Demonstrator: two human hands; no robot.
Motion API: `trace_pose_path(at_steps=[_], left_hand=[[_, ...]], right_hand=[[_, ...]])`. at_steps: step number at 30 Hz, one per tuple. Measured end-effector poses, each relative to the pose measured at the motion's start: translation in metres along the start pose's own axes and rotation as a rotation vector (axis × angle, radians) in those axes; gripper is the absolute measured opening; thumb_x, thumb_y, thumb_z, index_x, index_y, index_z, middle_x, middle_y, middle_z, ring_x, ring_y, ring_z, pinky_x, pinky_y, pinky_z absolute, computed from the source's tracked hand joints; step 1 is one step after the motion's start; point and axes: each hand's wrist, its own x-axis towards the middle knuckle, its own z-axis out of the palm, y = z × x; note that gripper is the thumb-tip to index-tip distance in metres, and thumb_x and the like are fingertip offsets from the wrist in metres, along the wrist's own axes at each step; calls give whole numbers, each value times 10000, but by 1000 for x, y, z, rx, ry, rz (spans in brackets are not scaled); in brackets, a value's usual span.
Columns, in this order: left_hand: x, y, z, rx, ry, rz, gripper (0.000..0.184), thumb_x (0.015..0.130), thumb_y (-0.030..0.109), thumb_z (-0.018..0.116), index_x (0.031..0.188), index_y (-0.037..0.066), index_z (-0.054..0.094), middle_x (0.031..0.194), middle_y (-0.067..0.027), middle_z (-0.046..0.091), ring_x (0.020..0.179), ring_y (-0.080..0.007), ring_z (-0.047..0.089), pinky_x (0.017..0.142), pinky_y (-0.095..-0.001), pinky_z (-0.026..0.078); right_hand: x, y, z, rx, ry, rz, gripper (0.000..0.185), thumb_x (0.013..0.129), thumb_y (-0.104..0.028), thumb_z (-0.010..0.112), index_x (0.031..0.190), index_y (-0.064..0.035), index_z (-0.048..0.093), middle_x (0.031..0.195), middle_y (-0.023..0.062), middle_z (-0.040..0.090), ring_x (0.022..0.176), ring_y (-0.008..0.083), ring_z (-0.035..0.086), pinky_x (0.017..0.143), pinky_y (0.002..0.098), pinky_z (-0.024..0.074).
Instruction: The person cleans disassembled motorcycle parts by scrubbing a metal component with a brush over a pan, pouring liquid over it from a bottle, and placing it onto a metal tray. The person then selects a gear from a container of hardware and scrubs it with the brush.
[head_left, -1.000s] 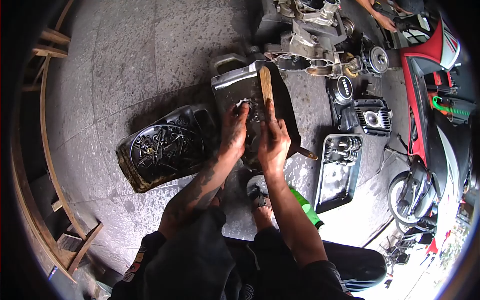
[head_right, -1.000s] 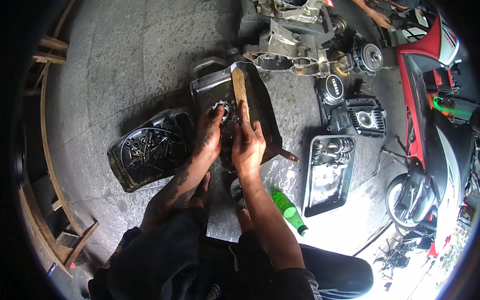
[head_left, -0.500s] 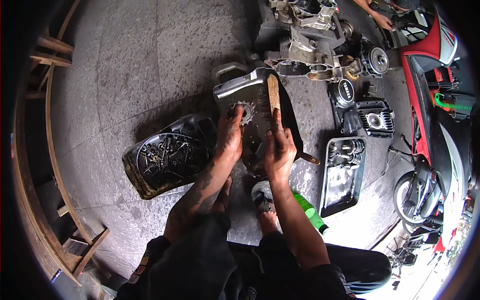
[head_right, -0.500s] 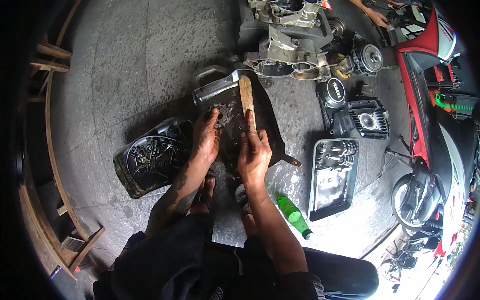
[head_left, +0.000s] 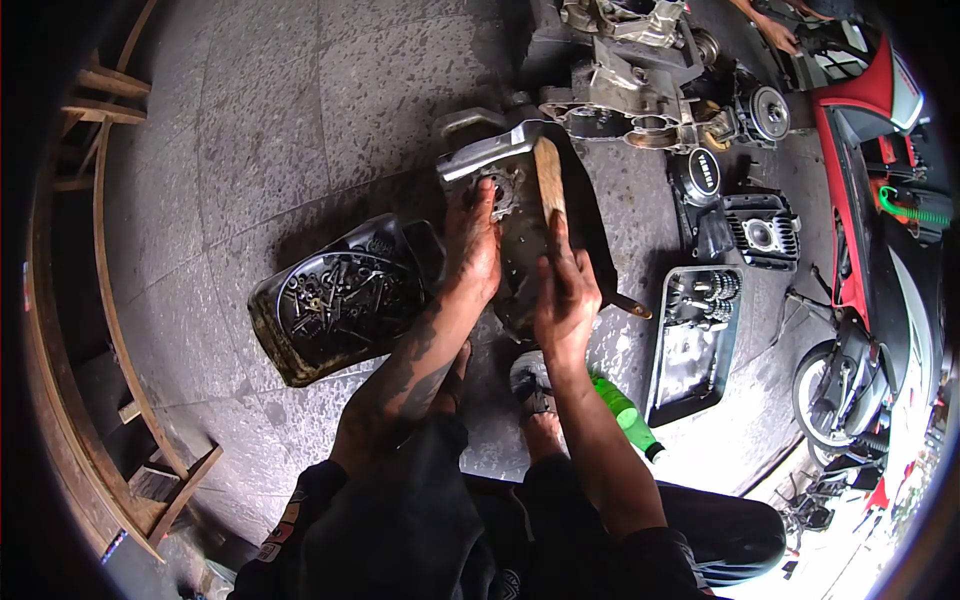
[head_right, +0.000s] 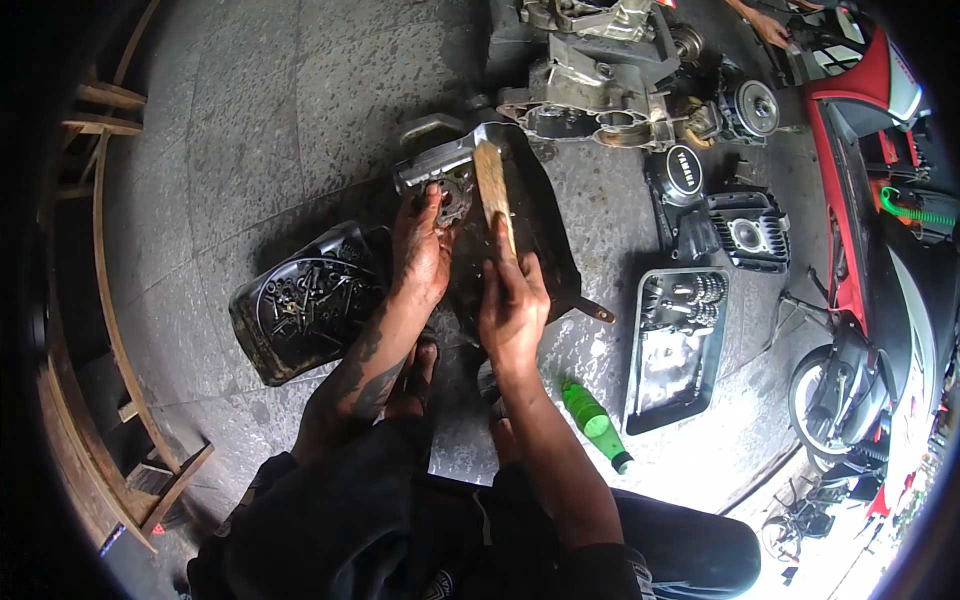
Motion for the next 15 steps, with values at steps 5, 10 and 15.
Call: trace_pose_path(at_steps=[5,10,15], left_hand=[[1,-10,-11,-2,-2,-9,259,915,244,592,1146,152,517,987,26,598,844,-94,599,711,-250,514],[3,-12,-20,20,-74,14,363,928,256,576,1243,130,445,1117,-18,557,1017,-131,544,847,-328,477],[-3,-17,-17,161,-26,-48,334,933,271,555,1223,151,439,1156,-21,542,1020,-156,554,839,-326,493]], right_hand=[[-6,4,12,-10,-16,-7,553,818,41,576,1335,-139,499,753,138,489,595,236,502,585,336,453],[-31,3,5,-15,-40,76,530,827,36,568,1327,-128,506,766,140,497,599,251,516,586,341,458],[0,-11,6,1,-52,106,517,829,36,536,1332,-73,483,856,183,584,663,276,527,645,351,463]])
